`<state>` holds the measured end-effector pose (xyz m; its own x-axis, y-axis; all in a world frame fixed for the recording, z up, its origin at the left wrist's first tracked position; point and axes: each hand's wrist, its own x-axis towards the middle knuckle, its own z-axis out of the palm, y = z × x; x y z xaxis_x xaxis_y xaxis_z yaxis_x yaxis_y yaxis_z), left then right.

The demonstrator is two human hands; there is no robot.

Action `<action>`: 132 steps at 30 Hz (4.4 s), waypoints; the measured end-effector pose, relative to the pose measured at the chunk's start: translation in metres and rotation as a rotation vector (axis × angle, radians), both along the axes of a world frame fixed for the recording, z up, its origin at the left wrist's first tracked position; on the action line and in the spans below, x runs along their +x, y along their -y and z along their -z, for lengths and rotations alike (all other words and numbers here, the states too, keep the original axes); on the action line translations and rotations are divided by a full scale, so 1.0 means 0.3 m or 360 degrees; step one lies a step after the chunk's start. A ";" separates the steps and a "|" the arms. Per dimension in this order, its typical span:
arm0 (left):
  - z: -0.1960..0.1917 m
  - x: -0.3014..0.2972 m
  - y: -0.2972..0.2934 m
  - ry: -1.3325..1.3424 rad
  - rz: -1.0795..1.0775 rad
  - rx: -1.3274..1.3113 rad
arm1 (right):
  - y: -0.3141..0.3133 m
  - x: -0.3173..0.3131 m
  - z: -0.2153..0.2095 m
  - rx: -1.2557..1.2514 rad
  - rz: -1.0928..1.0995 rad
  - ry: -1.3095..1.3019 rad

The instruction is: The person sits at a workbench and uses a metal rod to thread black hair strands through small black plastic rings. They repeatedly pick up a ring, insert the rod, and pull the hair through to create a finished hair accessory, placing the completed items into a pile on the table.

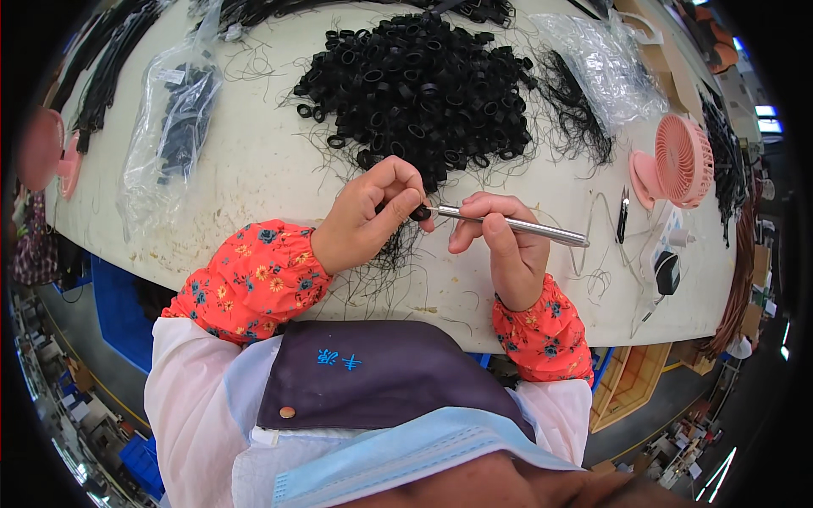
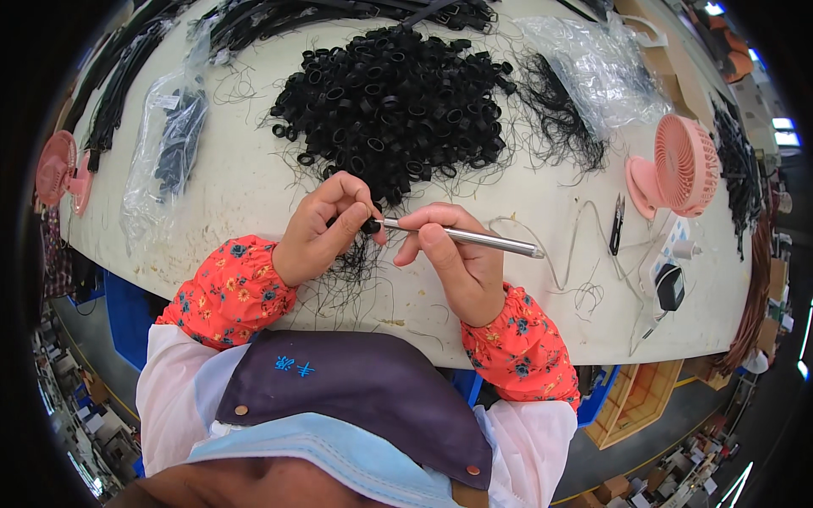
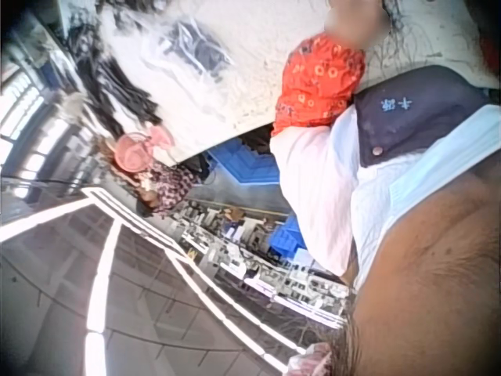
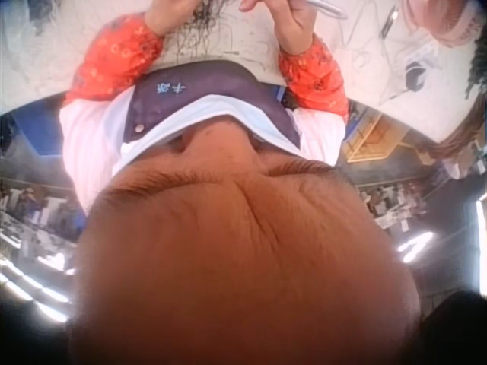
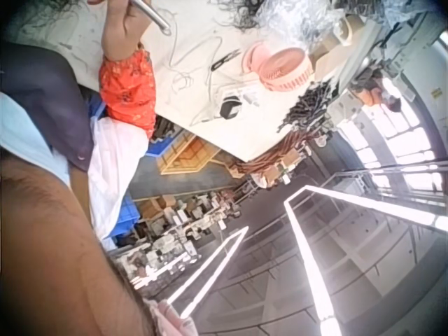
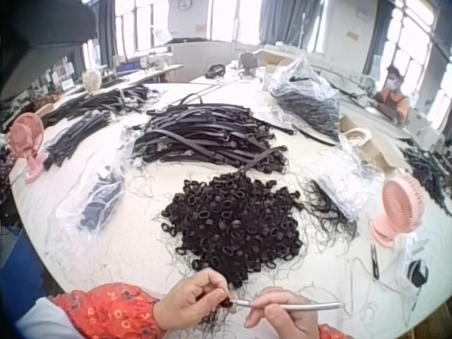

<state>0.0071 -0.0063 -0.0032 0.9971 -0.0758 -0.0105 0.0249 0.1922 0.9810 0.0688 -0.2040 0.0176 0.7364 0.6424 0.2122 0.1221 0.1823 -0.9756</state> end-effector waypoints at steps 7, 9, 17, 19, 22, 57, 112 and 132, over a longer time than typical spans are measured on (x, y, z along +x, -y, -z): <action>-0.001 0.000 -0.002 0.0025 0.0022 0.0022 | 0.016 0.003 0.008 0.0029 -0.0088 -0.0081; 0.003 -0.002 -0.003 0.0028 0.0010 0.0034 | 0.015 0.005 0.010 0.0015 -0.0087 -0.0064; 0.003 -0.004 0.008 0.0013 -0.0046 0.0103 | -0.016 -0.013 0.019 -0.0255 0.0257 0.0481; 0.028 -0.009 0.017 0.0067 -0.0063 0.0264 | -0.041 0.006 0.031 -0.0386 0.0310 0.1068; 0.032 -0.015 0.013 0.0006 0.0029 0.0259 | -0.043 -0.001 0.056 -0.0385 0.0324 0.1089; 0.042 0.010 0.007 0.0059 0.0001 0.0133 | -0.038 0.018 0.025 -0.0335 0.0349 0.1288; 0.027 -0.009 0.019 0.0473 -0.0129 0.0836 | -0.019 0.003 0.047 -0.0090 0.0383 -0.0012; 0.024 0.000 0.009 0.0057 -0.0022 0.0012 | -0.034 -0.021 0.035 0.0003 0.0125 -0.0222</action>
<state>0.0071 -0.0089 -0.0104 0.9977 -0.0624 0.0249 -0.0129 0.1848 0.9827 0.0624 -0.1938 0.0072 0.8066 0.5816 0.1053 -0.0008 0.1791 -0.9838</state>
